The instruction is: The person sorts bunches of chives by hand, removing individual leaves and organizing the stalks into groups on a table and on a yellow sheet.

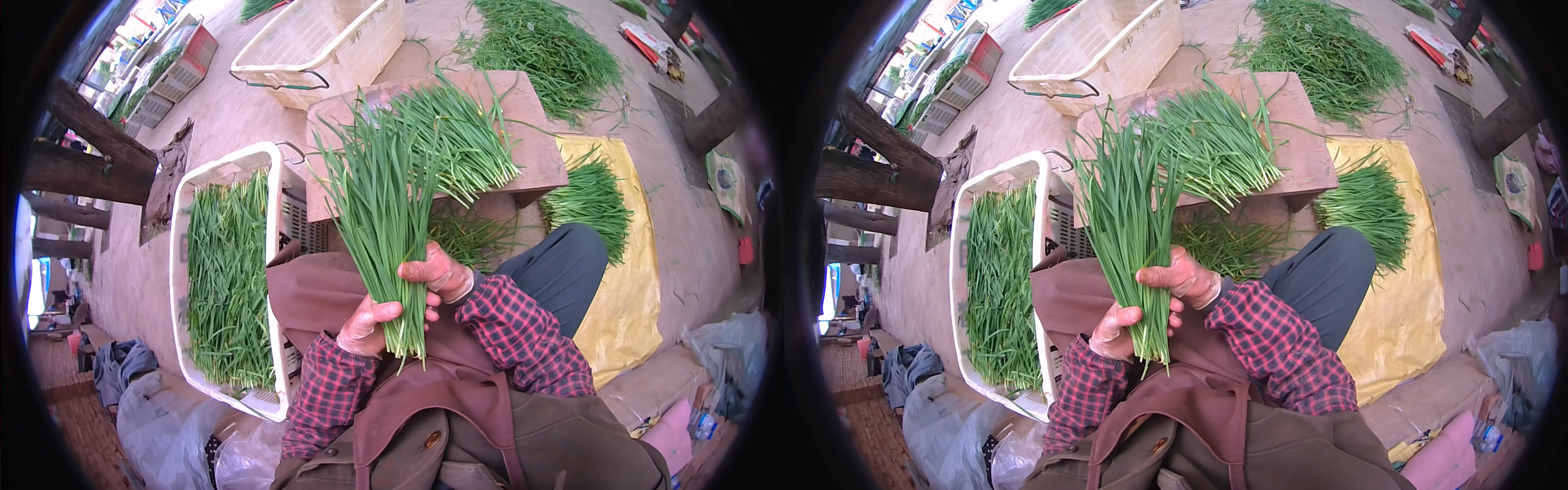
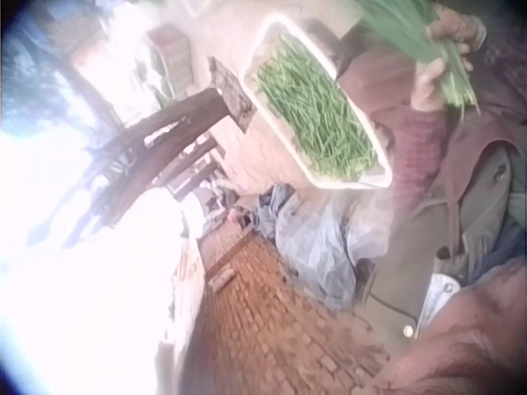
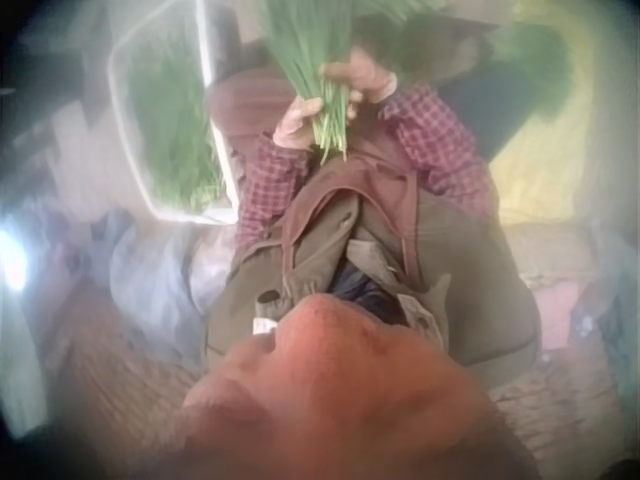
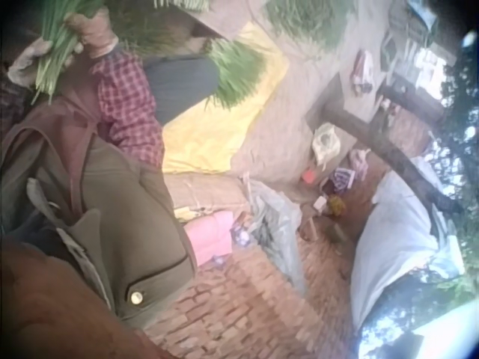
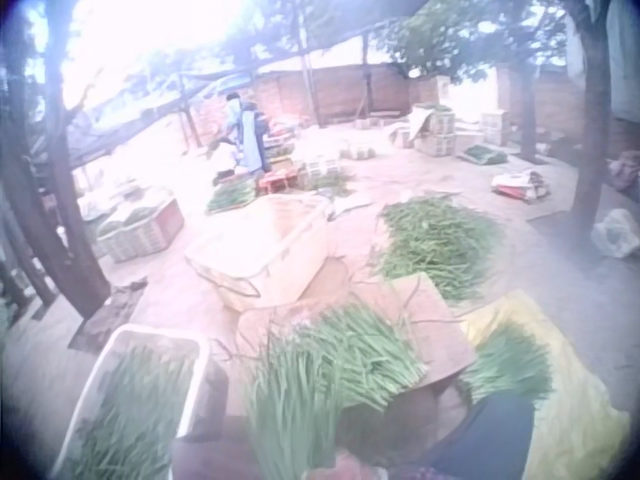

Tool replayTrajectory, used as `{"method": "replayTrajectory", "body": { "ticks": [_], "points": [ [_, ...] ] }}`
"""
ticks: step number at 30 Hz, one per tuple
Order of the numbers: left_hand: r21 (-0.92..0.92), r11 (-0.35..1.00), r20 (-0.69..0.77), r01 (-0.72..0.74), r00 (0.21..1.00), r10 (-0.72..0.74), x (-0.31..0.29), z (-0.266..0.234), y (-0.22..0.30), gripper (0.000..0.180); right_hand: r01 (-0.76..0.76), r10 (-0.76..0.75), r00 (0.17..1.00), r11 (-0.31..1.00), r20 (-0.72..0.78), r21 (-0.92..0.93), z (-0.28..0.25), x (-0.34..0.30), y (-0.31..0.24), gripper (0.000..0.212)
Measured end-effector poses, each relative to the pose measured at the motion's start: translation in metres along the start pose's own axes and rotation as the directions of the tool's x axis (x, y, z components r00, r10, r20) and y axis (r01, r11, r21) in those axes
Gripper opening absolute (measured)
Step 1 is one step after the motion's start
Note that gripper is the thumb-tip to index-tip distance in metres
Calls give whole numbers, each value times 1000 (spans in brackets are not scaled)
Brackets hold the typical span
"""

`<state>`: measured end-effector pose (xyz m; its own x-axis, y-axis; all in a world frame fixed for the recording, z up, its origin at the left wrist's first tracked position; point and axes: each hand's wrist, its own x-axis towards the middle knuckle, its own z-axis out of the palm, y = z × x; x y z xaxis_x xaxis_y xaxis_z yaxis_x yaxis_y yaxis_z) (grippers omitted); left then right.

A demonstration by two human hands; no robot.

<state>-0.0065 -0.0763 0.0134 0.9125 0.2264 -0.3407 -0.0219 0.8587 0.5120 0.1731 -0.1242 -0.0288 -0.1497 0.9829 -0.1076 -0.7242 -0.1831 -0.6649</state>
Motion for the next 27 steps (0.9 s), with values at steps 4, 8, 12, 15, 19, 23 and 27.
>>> {"method": "replayTrajectory", "body": {
  "ticks": [4, 8, 12, 15, 19, 23, 27],
  "points": [
    [-70, 996, 5, -58, 998, 59, 0, 3, -2, 62, 67, -66, 997, 997, 41, -28, 5, 4, -2, 39],
    [-13, 996, -32, -93, 995, 92, -2, 2, 4, 47, 92, -89, 995, 991, 39, -97, 2, 1, -4, 47],
    [48, 993, -149, -109, 982, 115, -8, 1, 10, 52, 165, -164, 978, 986, -131, -6, -1, -7, -2, 43],
    [142, 984, -243, -111, 959, 144, -10, 5, 15, 57, 136, -185, 896, 980, -403, -147, -10, -17, -7, 36],
    [214, 968, -296, -129, 936, 190, -12, 0, 16, 57, 82, -346, 715, 904, -607, -419, -15, -28, -22, 20],
    [252, 962, -307, -106, 934, 184, -13, 2, 16, 51, 270, -660, 706, 586, -257, -764, 16, -13, -32, 20],
    [302, 951, -364, -61, 915, 174, -14, -3, 9, 39, 274, -752, 651, 103, 106, -956, 51, 12, -48, 31]
  ]
}}
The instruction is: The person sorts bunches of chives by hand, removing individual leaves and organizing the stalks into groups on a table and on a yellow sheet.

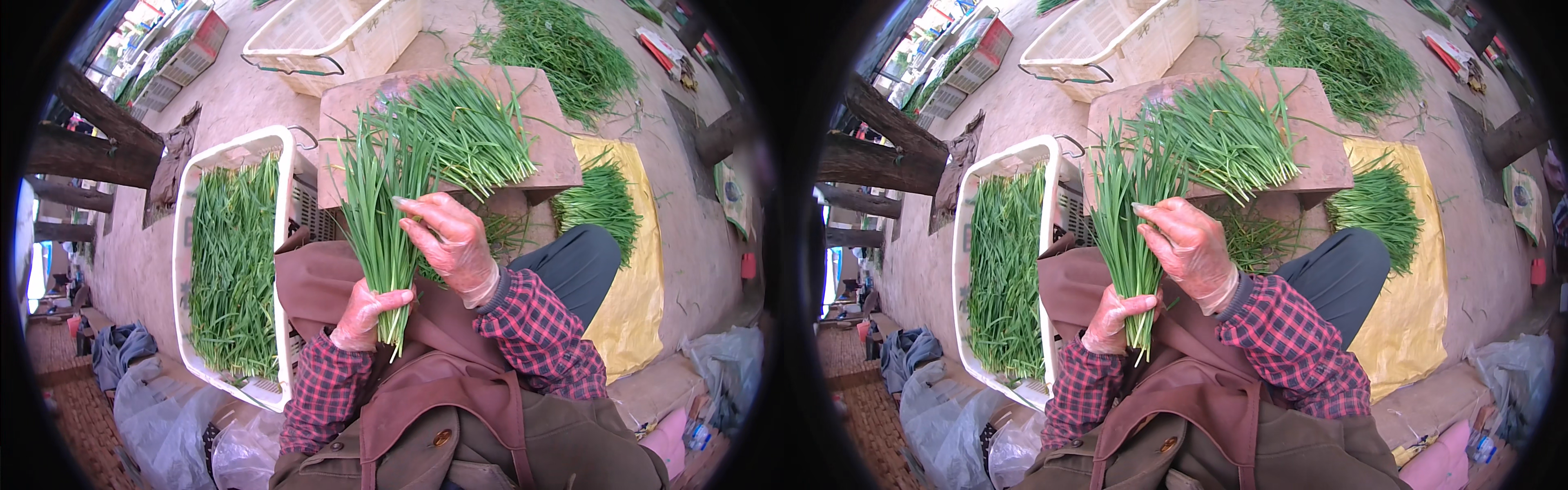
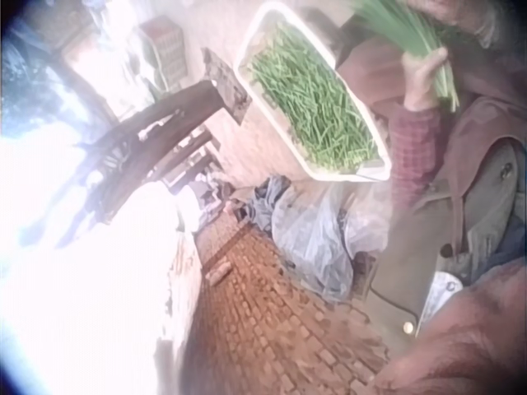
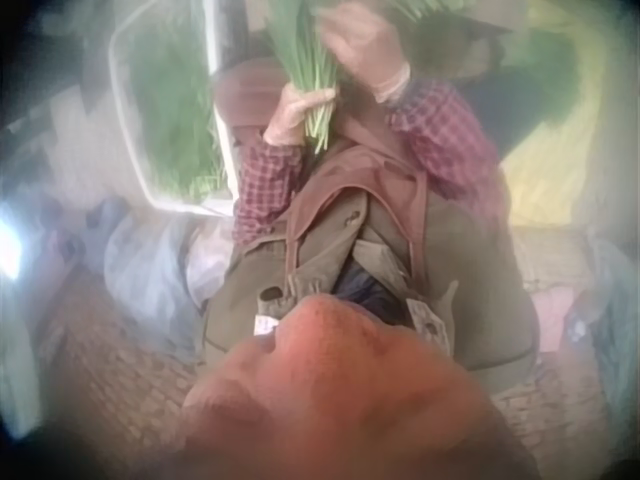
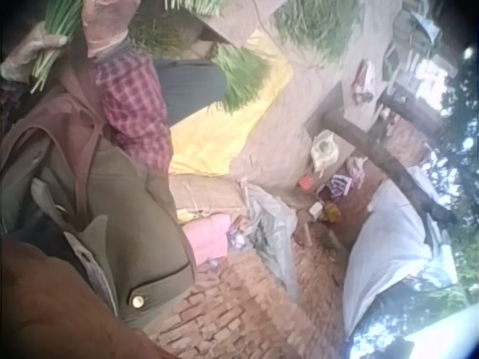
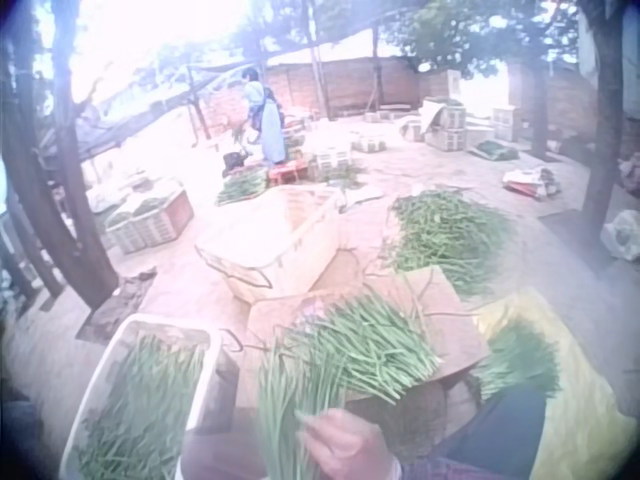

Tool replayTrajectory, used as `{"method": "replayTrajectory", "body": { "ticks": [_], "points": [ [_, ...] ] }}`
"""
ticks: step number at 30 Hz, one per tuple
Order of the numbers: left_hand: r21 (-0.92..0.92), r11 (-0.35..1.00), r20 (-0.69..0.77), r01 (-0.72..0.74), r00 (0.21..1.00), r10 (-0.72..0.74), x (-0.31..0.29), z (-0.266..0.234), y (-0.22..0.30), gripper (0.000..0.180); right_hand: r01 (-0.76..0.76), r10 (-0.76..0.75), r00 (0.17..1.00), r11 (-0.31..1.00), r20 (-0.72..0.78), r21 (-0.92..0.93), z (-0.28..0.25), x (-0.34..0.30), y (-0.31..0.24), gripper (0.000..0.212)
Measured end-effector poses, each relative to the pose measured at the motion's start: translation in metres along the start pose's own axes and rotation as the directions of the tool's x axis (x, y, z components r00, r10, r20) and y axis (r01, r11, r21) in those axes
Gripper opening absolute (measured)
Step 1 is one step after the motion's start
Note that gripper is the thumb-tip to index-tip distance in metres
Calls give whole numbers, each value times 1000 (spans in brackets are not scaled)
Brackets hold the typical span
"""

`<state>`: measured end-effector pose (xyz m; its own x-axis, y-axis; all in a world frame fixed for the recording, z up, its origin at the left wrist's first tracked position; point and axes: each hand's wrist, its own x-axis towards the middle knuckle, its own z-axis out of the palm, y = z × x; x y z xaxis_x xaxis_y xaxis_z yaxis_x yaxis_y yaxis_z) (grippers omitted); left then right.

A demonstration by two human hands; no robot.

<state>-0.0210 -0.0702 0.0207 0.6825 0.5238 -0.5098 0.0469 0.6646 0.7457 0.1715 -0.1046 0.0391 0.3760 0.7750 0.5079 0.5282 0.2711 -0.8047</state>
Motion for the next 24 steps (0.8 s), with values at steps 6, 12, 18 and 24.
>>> {"method": "replayTrajectory", "body": {
  "ticks": [6, 12, 18, 24],
  "points": [
    [47, 999, -12, 18, 1000, -17, 0, 0, -3, 32, -8, 8, 1000, 991, 0, -131, 19, 2, 12, 21],
    [102, 994, -66, -27, 997, 33, -2, 3, -4, 30, 27, -38, 996, 990, -75, -138, 17, -1, 18, 10],
    [87, 996, -52, -12, 998, 17, -7, -3, -1, 33, -102, 96, 980, 994, -175, -29, 2, -3, 16, 9],
    [0, 999, 47, 35, 998, -35, -12, -8, 1, 47, -136, 202, 956, 948, -214, 288, -5, -1, 23, 6]
  ]
}}
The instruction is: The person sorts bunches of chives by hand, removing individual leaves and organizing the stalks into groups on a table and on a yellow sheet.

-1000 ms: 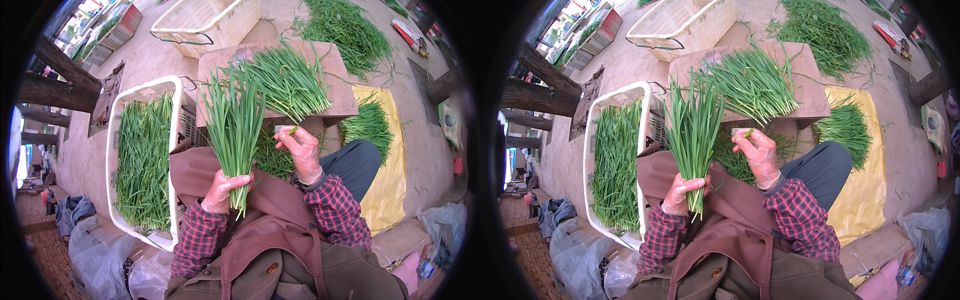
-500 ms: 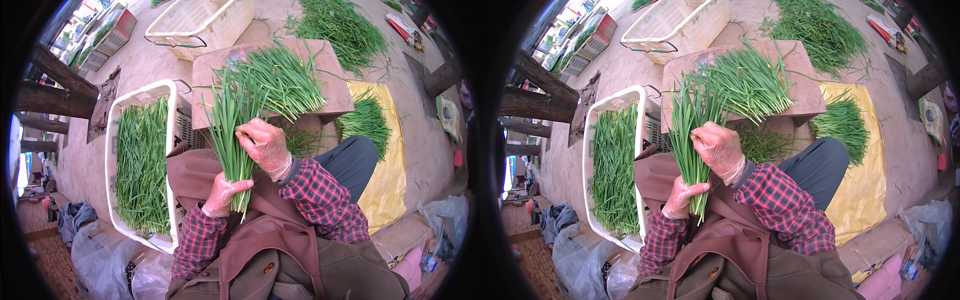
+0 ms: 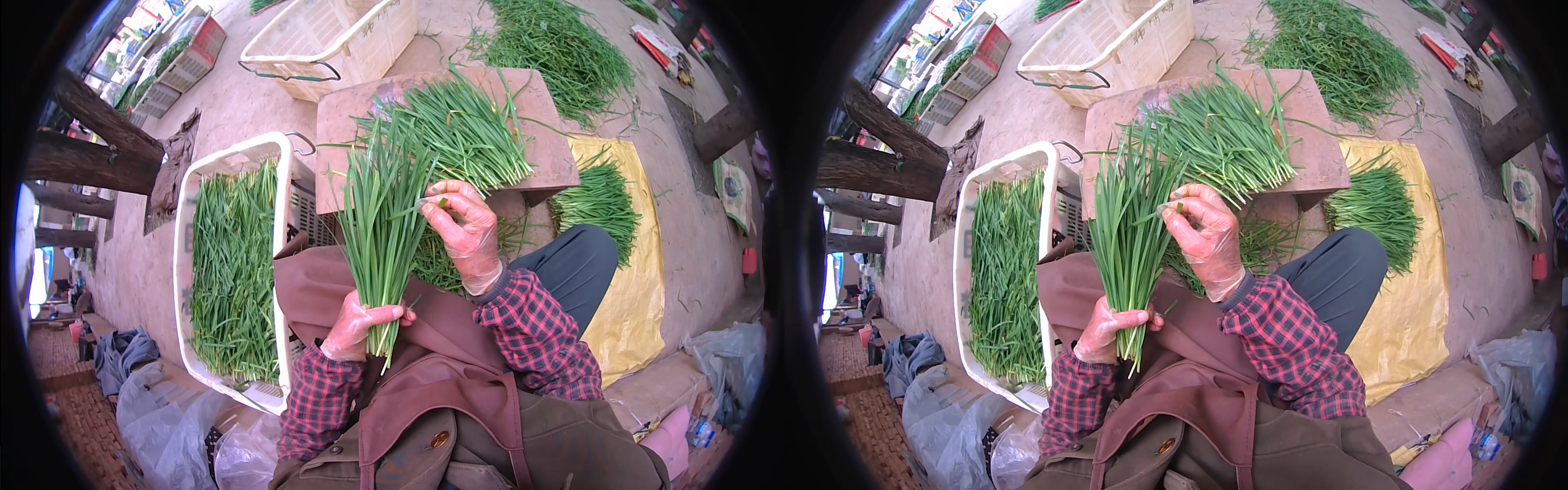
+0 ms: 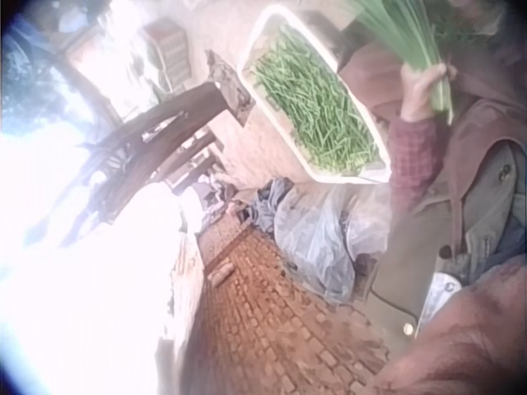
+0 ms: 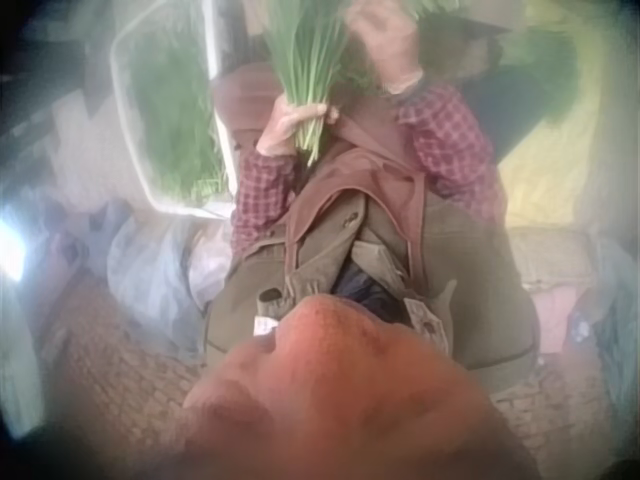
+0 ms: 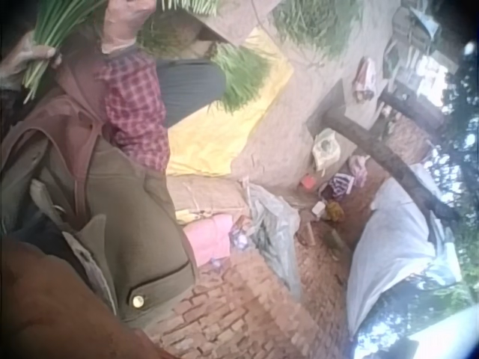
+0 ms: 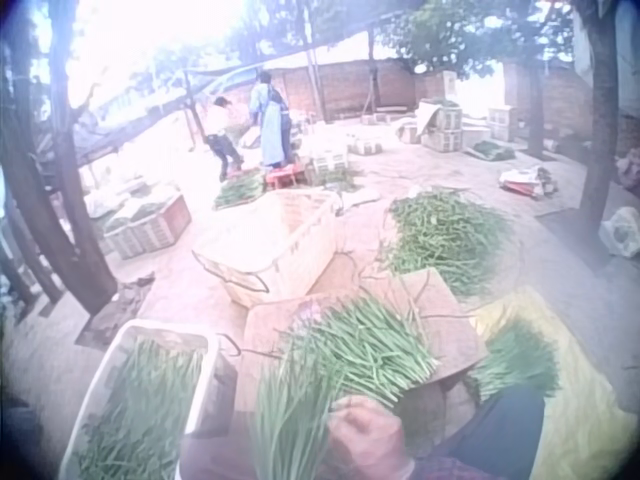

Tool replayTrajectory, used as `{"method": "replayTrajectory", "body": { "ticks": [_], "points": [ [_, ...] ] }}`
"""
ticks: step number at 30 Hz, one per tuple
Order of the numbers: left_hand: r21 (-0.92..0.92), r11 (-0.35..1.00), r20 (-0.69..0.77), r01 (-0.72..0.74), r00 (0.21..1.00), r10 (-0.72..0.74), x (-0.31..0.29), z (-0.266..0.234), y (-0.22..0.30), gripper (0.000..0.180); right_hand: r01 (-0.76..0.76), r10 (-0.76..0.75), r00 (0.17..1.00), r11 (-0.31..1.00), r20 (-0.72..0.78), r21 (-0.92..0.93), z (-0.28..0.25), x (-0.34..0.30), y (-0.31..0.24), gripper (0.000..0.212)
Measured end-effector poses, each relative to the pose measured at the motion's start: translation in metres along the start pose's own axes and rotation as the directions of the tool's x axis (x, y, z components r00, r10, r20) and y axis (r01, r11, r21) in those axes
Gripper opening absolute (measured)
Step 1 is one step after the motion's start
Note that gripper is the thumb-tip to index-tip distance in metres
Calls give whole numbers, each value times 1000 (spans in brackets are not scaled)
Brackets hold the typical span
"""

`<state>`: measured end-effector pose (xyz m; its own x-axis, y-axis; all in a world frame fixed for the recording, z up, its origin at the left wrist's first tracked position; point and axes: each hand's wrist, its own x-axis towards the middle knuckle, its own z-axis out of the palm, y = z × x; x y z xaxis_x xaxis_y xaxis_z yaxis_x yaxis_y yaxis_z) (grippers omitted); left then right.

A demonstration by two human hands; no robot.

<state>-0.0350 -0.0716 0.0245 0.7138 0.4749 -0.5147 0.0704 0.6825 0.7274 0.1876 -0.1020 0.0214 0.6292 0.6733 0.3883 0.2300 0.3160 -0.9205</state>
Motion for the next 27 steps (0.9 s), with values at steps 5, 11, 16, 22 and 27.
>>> {"method": "replayTrajectory", "body": {
  "ticks": [5, 11, 16, 22, 27],
  "points": [
    [21, 999, 48, 33, 998, -34, -9, -7, 2, 44, -576, 494, 816, 657, 299, 486, -11, 7, -20, 11],
    [0, 994, 86, 113, 990, -112, -20, -6, 4, 41, -652, 518, 735, 360, 437, 667, -14, -1, 0, 7],
    [-25, 987, 79, 160, 984, -158, -28, -10, -4, 37, -638, 570, 680, 149, 461, 756, -13, -7, 6, 7],
    [-44, 986, 72, 163, 985, -159, -27, -4, 0, 29, -509, 567, 805, 510, 174, 693, -11, -7, -6, 5],
    [-5, 990, 18, 141, 990, -141, -35, -16, -7, 28, -348, 425, 905, 736, 6, 581, -39, 21, -13, 7]
  ]
}}
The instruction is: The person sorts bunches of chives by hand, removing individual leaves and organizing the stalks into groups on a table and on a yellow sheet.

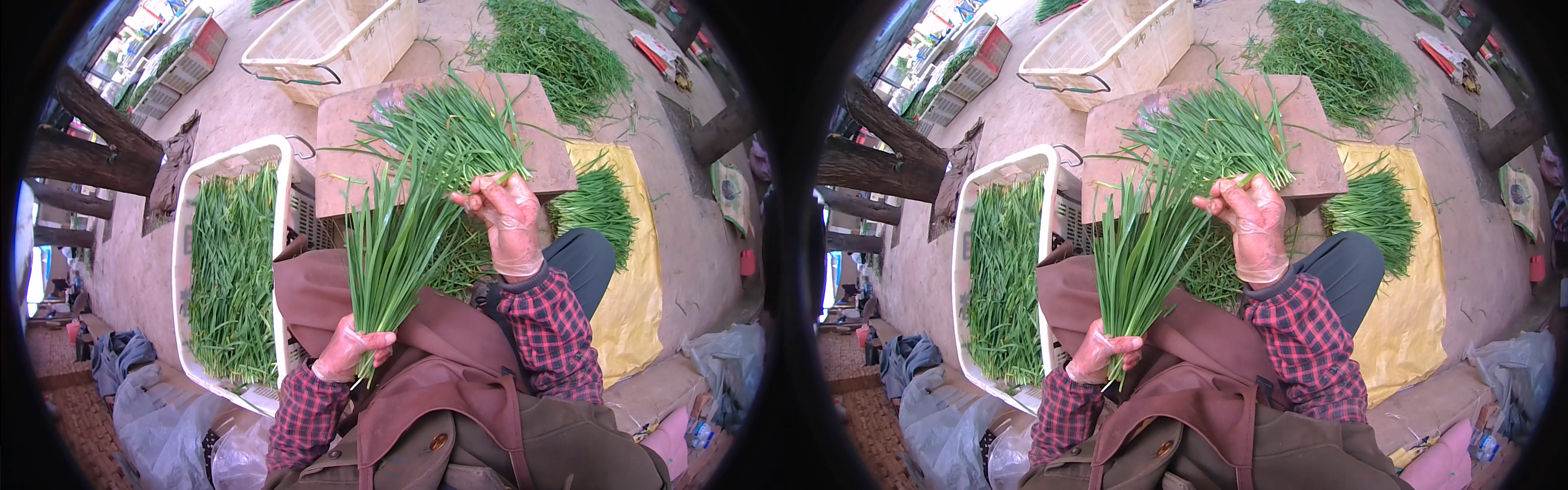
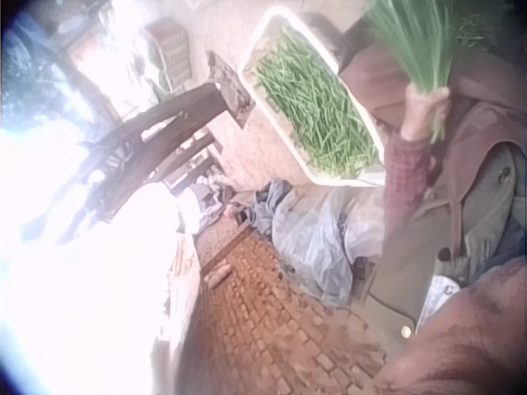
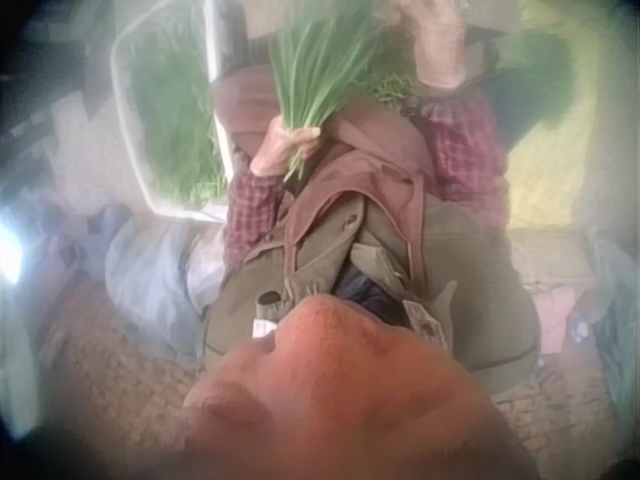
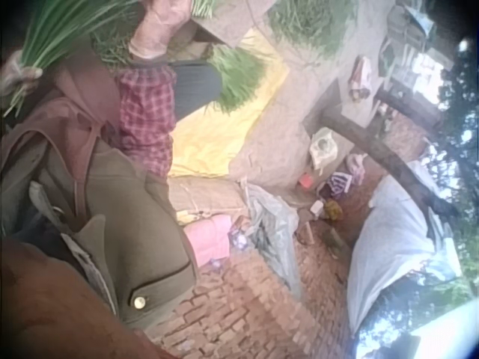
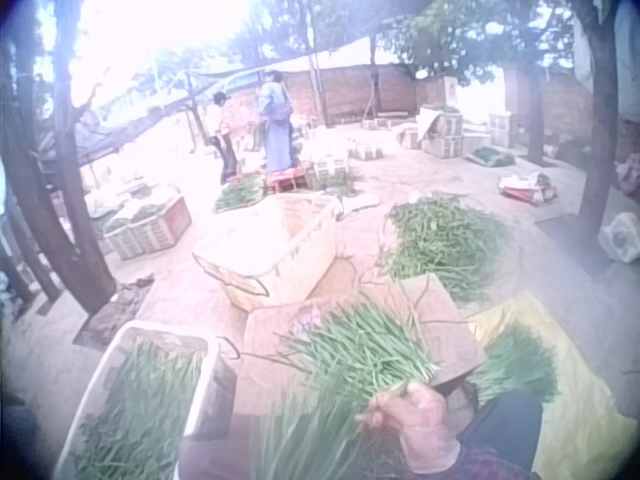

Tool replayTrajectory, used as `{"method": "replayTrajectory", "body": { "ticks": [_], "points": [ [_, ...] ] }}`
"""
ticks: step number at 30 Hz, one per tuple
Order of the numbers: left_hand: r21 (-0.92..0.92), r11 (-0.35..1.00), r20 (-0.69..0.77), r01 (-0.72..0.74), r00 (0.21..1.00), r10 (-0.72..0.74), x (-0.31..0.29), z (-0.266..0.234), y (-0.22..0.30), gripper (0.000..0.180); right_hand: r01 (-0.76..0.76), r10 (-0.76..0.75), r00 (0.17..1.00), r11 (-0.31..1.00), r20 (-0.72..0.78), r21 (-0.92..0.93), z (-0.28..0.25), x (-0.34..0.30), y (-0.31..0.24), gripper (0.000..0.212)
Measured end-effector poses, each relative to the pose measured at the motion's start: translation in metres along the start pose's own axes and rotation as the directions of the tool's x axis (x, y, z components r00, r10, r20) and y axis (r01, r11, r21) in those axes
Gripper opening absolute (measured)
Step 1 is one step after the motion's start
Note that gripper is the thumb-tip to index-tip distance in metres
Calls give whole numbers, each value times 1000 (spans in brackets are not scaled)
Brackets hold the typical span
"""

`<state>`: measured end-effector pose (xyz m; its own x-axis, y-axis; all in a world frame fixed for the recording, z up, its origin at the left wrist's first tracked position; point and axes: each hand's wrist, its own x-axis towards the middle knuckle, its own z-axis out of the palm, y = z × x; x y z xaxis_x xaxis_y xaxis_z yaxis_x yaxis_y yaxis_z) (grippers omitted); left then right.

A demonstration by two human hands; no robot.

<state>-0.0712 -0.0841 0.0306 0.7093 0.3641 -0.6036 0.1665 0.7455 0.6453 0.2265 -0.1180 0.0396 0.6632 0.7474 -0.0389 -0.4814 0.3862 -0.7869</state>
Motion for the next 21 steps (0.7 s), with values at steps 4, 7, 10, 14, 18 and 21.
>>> {"method": "replayTrajectory", "body": {
  "ticks": [4, 7, 10, 14, 18, 21],
  "points": [
    [19, 1000, -21, -10, 1000, 11, -2, -7, -2, 25, -25, 94, 976, 944, 195, -330, 7, -9, -14, 9],
    [80, 997, -50, -5, 999, 9, -5, -7, -4, 23, -127, 236, 941, 911, 243, -393, 23, -12, -12, 19],
    [140, 990, -66, -5, 998, 14, -6, -7, -6, 21, -82, 177, 965, 906, 195, -416, 42, -7, 6, 18],
    [213, 977, -59, 19, 998, -6, -4, -7, -8, 19, -138, 241, 961, 843, 135, -519, 49, 12, 13, 21],
    [186, 982, -59, -33, 997, 45, -4, -10, -15, 17, -293, 413, 900, 807, 136, -513, 52, 15, 24, 27],
    [230, 973, -49, -8, 999, 19, -7, -4, -6, 20, -229, 405, 893, 782, 194, -579, 48, 12, 16, 27]
  ]
}}
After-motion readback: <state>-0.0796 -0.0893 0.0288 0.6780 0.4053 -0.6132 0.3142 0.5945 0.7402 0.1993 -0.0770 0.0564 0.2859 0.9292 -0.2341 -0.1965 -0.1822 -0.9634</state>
